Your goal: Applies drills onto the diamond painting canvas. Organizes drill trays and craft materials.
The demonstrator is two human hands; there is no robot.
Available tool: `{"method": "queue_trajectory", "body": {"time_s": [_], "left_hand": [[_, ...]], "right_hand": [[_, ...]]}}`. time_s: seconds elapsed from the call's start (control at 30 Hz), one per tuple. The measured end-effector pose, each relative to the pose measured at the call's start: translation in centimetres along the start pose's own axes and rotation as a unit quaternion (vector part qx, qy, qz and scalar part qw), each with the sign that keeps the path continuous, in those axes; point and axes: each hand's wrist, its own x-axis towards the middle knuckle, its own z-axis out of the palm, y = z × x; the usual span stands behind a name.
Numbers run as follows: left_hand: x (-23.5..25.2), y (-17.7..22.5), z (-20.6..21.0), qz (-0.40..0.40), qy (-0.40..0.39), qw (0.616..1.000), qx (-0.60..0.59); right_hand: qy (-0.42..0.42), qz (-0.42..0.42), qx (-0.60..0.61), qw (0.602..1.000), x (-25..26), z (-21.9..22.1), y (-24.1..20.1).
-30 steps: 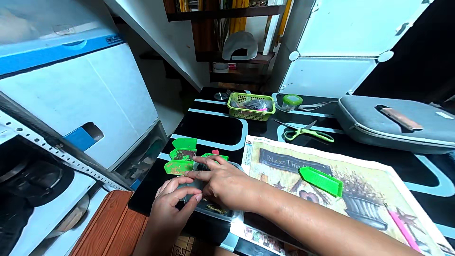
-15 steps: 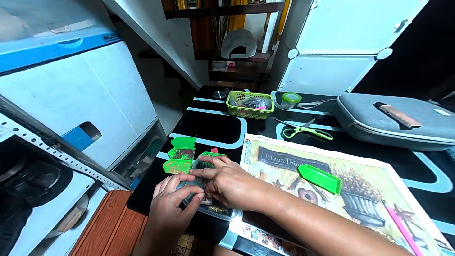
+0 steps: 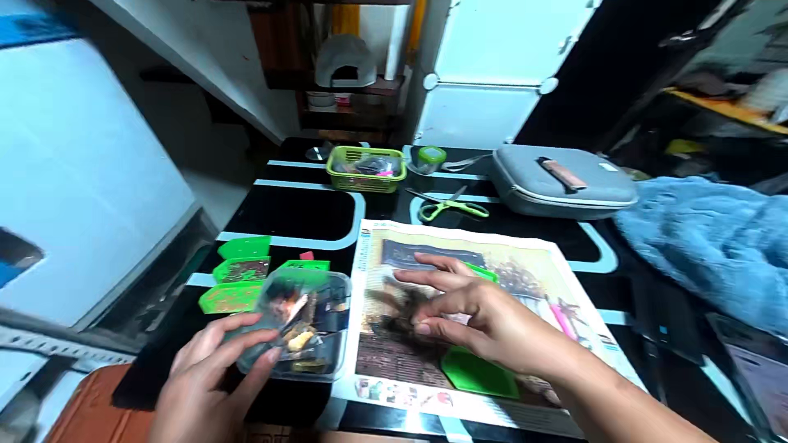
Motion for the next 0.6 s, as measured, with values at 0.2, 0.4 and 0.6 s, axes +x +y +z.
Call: {"method": "queue_trajectory", "body": {"time_s": [0.2, 0.4, 0.6], "left_hand": [[-0.5, 5.2, -0.2, 0.104, -0.022, 0.983, -0.148], [-1.5, 9.5, 6.1, 0.163, -0.177, 0.942, -0.235], [-0.9, 9.5, 11.1, 0.135, -0.178, 0.956, -0.188]], "right_hand": [[0.009, 0.071, -0.099, 0.992, -8.4, 0.2, 2.5], [0.022, 0.076, -0.144, 0.986, -10.0, 1.1, 2.6], [0.038, 0.086, -0.115, 0.989, -10.4, 0.5, 2.8]]}}
